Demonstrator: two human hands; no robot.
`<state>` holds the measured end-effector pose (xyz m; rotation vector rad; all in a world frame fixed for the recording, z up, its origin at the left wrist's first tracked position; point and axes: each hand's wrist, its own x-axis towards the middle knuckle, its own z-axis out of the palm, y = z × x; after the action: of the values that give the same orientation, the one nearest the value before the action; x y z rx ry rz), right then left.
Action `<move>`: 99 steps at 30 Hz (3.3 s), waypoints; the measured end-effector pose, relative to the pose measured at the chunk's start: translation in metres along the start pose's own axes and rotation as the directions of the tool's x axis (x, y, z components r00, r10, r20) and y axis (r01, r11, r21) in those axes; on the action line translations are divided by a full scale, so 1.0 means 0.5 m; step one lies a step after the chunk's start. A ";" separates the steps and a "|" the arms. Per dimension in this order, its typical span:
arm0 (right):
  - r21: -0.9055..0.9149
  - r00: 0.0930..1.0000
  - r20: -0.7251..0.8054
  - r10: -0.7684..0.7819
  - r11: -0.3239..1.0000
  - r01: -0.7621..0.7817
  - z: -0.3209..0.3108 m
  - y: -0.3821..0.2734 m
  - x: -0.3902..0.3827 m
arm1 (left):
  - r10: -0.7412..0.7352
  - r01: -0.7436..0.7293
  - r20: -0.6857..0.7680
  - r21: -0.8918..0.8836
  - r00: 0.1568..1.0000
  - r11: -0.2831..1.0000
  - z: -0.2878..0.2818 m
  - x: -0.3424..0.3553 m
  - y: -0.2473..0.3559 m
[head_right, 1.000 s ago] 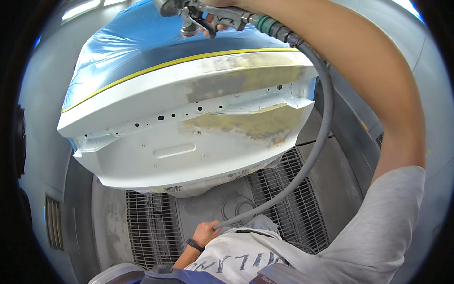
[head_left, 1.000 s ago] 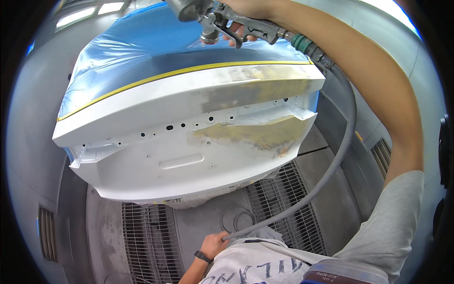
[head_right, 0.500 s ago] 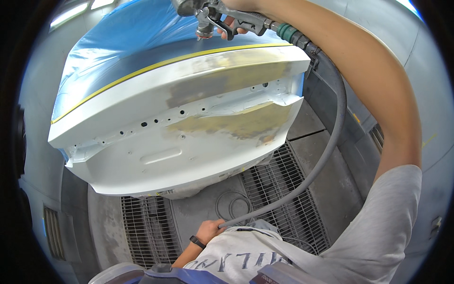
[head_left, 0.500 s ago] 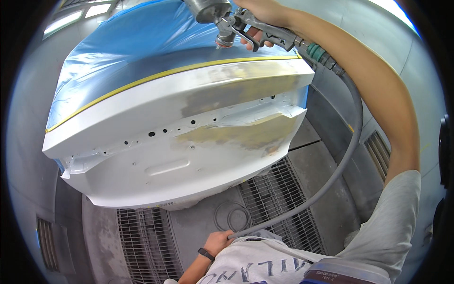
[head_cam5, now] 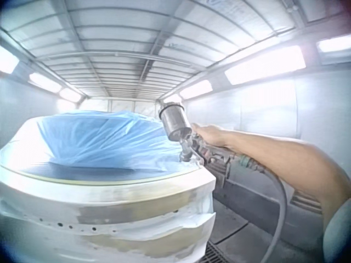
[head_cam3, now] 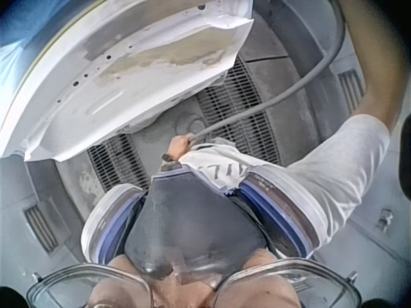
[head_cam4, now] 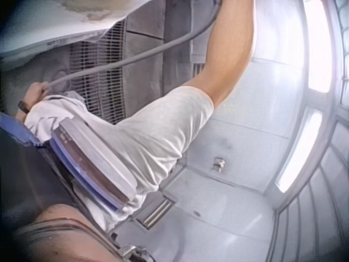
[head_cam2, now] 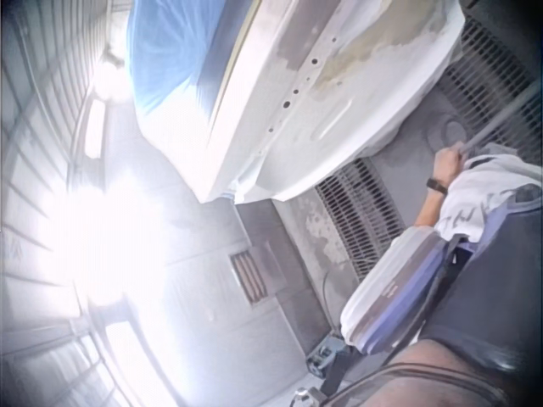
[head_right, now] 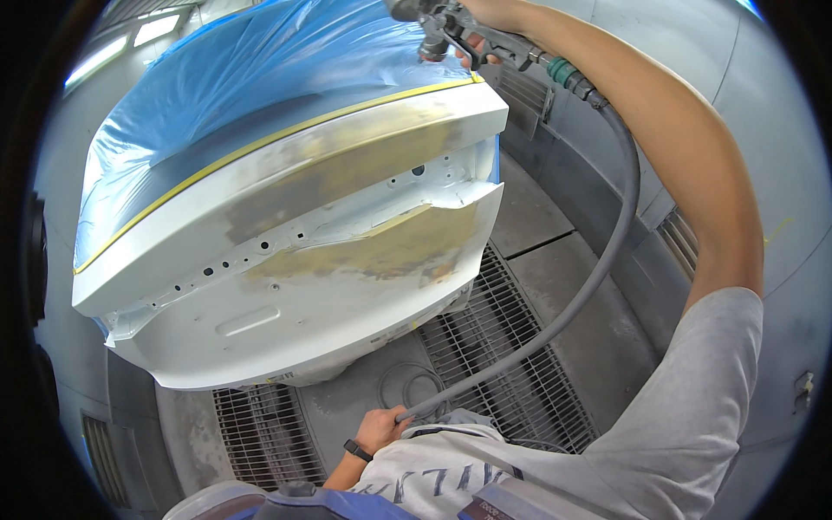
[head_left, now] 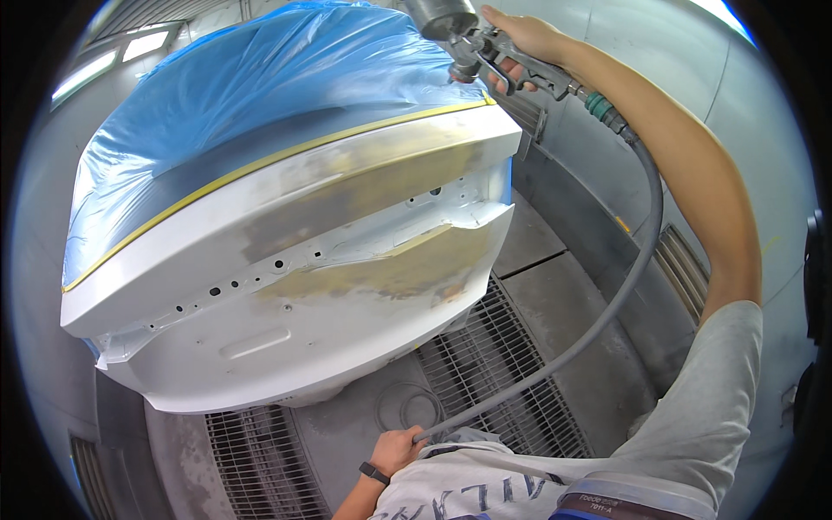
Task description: The person uses a spray gun to apply white paint to a car hood and a long trim piece inside a paint booth. The hood is partially masked with blue plastic and yellow tape. The person moves the spray gun in steady passes across the surfaces and briefly adjusts the masking tape on the hood.
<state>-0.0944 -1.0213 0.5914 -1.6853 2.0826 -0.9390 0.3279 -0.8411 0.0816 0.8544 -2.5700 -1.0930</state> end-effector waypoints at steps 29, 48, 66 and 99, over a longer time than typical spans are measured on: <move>-0.420 0.942 -0.054 -0.332 0.863 0.280 0.299 -0.364 -0.036 | -0.075 0.063 -0.120 -0.095 0.990 0.993 -0.058 -0.230 -0.131; 0.223 0.982 0.160 -0.104 0.973 0.067 0.248 -0.272 -0.132 | -0.090 0.082 -0.109 -0.074 0.990 0.994 -0.030 -0.236 -0.118; -0.111 0.930 -0.325 0.171 0.970 -0.217 -0.016 0.063 -0.165 | -0.014 0.014 0.013 -0.022 1.000 1.000 -0.005 -0.098 -0.048; 0.365 0.983 -0.139 -0.123 0.916 0.166 0.311 -0.188 -0.336 | -0.248 0.248 -0.010 0.071 0.969 0.966 -0.019 -0.277 -0.252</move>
<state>0.1146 -0.9172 0.5095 -1.6257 1.7141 -1.4089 0.4972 -0.8345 0.0012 1.2214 -2.5666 -1.0676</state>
